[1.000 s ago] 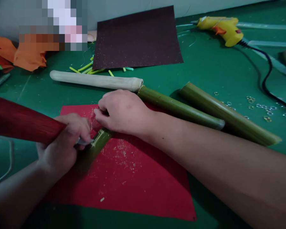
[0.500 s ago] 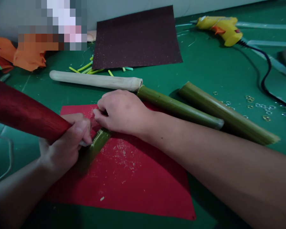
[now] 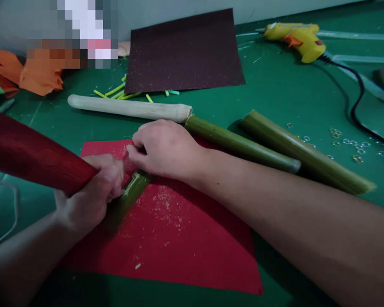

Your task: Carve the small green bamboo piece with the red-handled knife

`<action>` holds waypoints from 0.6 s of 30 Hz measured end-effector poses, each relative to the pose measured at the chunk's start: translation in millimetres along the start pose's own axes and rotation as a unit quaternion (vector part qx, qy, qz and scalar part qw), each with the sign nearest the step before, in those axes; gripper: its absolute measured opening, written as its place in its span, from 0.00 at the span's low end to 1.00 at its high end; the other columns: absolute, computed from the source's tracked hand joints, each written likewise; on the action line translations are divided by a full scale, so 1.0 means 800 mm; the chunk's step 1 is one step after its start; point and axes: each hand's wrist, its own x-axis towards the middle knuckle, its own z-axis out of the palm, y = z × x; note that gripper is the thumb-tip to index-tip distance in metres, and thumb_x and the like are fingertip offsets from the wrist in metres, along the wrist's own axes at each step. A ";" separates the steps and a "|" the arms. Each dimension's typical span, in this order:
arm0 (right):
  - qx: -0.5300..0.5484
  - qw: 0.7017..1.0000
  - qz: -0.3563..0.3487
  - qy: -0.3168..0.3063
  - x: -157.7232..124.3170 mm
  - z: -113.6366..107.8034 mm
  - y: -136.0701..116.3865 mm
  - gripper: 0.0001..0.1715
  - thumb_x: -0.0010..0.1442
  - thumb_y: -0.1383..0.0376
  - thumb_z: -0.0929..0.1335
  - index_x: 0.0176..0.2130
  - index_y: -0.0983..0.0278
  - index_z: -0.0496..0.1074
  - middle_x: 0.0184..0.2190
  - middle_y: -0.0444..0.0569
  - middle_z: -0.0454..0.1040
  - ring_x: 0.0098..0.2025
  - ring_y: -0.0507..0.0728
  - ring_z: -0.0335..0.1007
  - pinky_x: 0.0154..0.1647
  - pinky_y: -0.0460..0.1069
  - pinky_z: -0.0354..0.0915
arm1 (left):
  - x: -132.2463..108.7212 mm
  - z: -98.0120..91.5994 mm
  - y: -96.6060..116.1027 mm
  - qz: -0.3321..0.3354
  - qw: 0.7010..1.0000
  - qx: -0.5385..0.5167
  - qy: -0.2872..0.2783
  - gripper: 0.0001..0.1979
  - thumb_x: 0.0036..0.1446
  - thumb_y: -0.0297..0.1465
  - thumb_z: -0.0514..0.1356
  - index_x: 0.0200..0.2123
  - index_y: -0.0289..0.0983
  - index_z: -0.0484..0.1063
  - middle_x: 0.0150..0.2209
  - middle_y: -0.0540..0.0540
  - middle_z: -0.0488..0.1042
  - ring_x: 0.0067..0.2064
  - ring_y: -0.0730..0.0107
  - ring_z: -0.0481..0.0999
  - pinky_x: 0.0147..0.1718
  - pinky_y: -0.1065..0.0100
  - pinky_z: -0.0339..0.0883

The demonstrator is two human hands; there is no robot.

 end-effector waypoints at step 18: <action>-0.009 1.000 0.002 0.012 0.002 0.001 0.001 0.23 0.63 0.62 0.64 0.19 0.63 0.56 0.20 0.40 0.57 0.25 0.48 0.48 0.29 0.49 0.45 | 0.001 0.004 0.003 0.006 0.999 -0.007 0.042 0.16 0.62 0.35 0.60 0.22 0.37 0.68 0.20 0.53 0.66 0.20 0.80 0.62 0.22 0.72 0.65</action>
